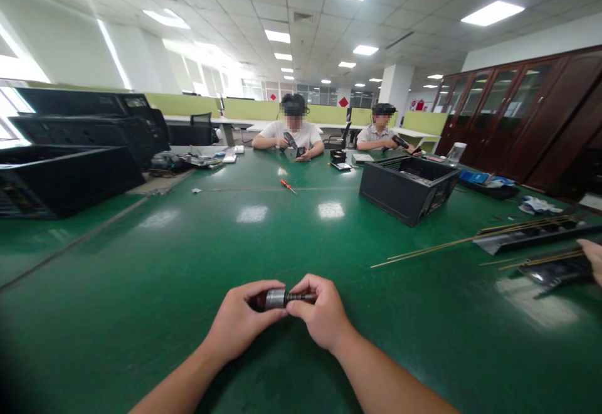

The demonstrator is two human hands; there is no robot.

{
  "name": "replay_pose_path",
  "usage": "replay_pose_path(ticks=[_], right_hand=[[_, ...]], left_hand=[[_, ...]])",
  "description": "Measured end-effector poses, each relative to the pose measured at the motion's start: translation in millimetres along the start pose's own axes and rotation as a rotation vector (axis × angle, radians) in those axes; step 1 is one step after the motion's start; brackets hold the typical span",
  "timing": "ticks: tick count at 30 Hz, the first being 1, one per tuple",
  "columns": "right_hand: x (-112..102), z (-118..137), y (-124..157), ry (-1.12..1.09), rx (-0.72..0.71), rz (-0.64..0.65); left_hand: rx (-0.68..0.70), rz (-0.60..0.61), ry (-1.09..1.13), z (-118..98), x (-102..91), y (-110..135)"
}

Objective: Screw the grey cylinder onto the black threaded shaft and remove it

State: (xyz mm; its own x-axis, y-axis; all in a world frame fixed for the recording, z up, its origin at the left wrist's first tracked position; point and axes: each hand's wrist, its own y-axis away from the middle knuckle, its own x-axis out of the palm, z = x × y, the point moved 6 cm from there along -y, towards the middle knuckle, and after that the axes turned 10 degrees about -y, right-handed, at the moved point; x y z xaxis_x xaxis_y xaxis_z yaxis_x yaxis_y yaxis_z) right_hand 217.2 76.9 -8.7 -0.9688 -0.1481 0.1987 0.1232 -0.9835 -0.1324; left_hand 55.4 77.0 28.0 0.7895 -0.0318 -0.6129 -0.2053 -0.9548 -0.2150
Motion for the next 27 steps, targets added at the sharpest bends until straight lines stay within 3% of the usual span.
replay_pose_path(ticks=[27], right_hand=[[4.4, 1.3, 0.9, -0.022, -0.014, 0.008]], left_hand=[[-0.03, 0.017, 0.051, 3.1, 1.2, -0.4]])
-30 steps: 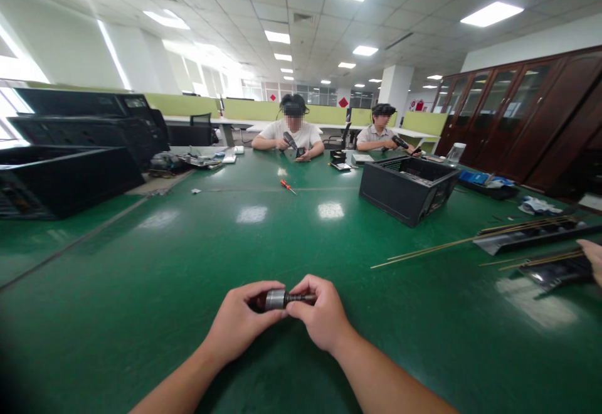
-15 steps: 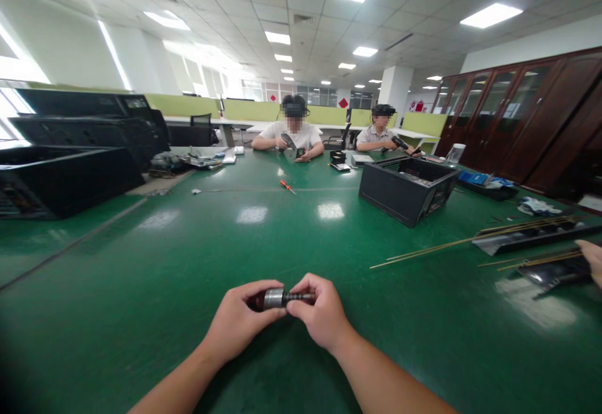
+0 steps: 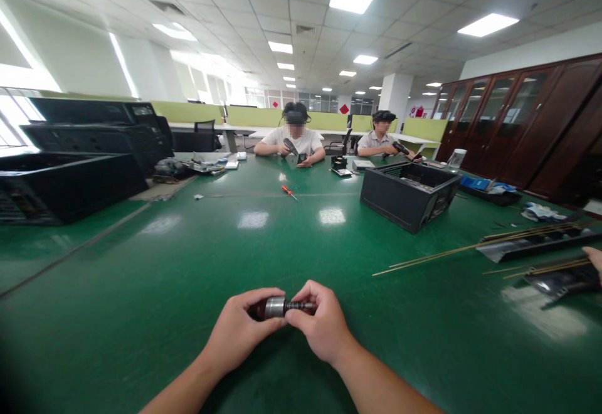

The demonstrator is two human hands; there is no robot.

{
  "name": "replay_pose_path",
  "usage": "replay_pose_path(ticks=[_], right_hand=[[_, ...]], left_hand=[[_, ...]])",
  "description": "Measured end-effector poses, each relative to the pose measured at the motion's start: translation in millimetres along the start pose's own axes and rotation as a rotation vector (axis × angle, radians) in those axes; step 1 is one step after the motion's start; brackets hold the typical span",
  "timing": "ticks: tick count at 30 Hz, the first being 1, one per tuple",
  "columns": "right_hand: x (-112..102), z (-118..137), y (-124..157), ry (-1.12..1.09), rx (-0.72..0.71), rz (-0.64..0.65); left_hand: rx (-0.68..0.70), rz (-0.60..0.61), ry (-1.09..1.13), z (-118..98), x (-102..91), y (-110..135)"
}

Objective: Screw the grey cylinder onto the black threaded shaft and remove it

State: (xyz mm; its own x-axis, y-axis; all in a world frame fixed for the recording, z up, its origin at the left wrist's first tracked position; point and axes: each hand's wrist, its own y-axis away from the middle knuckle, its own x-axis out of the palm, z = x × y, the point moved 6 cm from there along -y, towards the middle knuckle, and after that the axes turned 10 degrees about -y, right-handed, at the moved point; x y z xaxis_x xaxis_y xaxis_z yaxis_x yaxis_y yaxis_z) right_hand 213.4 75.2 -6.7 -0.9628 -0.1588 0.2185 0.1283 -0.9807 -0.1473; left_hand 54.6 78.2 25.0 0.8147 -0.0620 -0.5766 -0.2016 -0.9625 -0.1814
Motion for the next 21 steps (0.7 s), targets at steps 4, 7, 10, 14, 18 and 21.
replay_pose_path(ticks=[4, 7, 10, 14, 18, 21], right_hand=[[0.1, 1.5, 0.6, -0.016, 0.003, -0.007], [-0.2, 1.3, 0.8, -0.031, 0.007, -0.008], [-1.0, -0.3, 0.5, -0.032, 0.008, -0.002], [-2.2, -1.7, -0.2, -0.051, 0.007, 0.003], [-2.3, -0.8, -0.2, -0.078, 0.01, -0.002], [-1.7, 0.4, 0.1, -0.093, 0.013, -0.008]], left_hand=[[-0.015, 0.001, 0.009, -0.8, -0.7, 0.4], [-0.022, 0.004, 0.02, -0.9, -0.9, 0.7], [-0.019, 0.001, 0.031, -0.7, -0.5, 0.7], [-0.023, -0.006, 0.03, 0.5, -0.2, 0.2], [-0.018, -0.017, 0.023, 2.1, -1.2, -0.4], [-0.008, -0.019, 0.023, 2.9, -1.7, 0.0]])
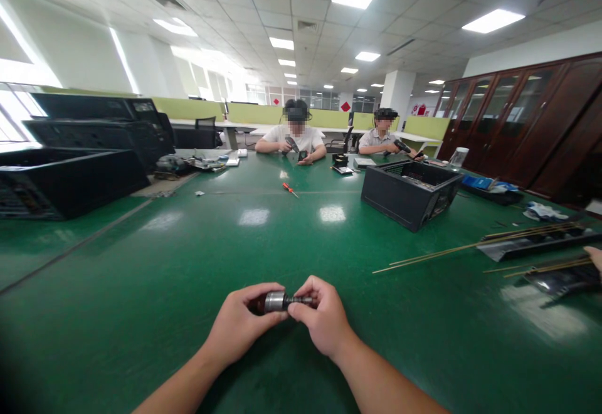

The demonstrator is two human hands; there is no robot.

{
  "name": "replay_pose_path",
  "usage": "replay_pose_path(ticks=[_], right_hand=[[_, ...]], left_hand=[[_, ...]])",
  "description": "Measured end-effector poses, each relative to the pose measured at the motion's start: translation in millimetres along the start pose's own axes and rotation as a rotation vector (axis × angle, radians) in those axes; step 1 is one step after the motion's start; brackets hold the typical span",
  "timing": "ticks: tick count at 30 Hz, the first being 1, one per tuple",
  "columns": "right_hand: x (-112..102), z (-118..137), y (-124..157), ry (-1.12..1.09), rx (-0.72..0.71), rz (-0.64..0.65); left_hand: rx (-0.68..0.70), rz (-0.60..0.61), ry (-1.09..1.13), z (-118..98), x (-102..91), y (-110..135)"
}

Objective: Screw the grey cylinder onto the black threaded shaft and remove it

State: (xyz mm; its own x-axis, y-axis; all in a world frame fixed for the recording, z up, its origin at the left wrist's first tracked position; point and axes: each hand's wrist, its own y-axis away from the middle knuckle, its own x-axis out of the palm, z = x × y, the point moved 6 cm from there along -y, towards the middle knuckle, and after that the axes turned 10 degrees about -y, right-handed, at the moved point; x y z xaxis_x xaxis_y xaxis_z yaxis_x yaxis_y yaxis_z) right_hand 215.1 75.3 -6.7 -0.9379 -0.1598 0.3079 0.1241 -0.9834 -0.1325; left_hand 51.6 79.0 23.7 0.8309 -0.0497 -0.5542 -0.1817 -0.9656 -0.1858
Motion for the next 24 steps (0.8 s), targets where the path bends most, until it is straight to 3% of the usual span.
replay_pose_path(ticks=[24], right_hand=[[1.1, 3.7, -0.5, -0.067, 0.023, -0.02]], left_hand=[[-0.008, -0.028, 0.028, 1.8, -2.1, -1.5]])
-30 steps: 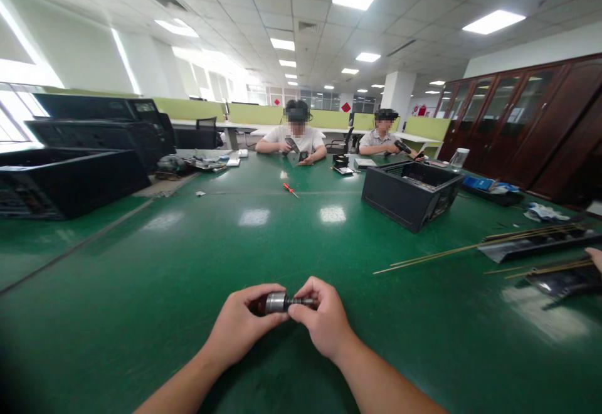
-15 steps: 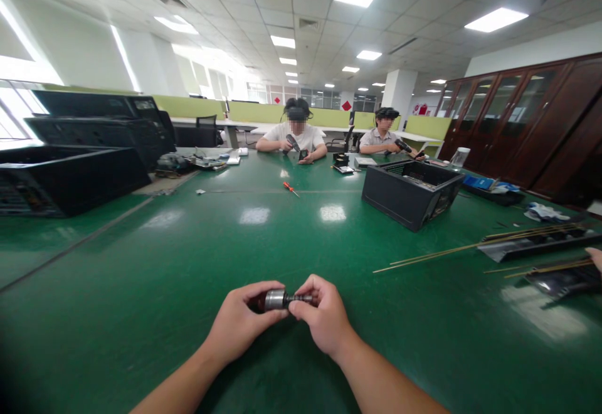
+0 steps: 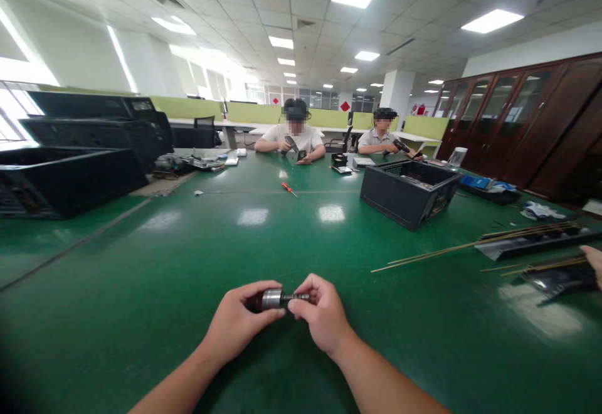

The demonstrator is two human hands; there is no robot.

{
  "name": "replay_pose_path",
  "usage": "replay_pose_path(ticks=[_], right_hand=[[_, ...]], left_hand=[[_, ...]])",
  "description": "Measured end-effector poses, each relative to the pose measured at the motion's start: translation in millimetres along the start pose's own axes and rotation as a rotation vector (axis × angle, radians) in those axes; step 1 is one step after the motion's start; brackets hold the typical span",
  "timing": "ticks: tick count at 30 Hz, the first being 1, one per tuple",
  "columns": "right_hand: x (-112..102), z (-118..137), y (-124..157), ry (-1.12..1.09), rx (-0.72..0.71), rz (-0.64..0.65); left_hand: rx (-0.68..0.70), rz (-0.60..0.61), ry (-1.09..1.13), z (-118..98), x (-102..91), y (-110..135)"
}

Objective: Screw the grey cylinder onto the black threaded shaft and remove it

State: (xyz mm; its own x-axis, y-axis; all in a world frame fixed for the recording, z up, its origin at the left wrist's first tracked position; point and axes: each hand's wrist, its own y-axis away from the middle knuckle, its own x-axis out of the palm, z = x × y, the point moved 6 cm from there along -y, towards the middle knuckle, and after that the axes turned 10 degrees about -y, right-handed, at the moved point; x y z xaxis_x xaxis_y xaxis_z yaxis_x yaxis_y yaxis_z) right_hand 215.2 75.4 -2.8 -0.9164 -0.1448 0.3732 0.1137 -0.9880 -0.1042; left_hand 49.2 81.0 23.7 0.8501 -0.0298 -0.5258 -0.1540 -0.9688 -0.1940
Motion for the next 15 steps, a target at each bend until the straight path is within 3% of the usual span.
replay_pose_path(ticks=[15], right_hand=[[-1.2, 2.8, 0.5, -0.056, 0.011, -0.039]], left_hand=[[-0.013, -0.026, 0.037, 1.2, -1.5, -1.6]])
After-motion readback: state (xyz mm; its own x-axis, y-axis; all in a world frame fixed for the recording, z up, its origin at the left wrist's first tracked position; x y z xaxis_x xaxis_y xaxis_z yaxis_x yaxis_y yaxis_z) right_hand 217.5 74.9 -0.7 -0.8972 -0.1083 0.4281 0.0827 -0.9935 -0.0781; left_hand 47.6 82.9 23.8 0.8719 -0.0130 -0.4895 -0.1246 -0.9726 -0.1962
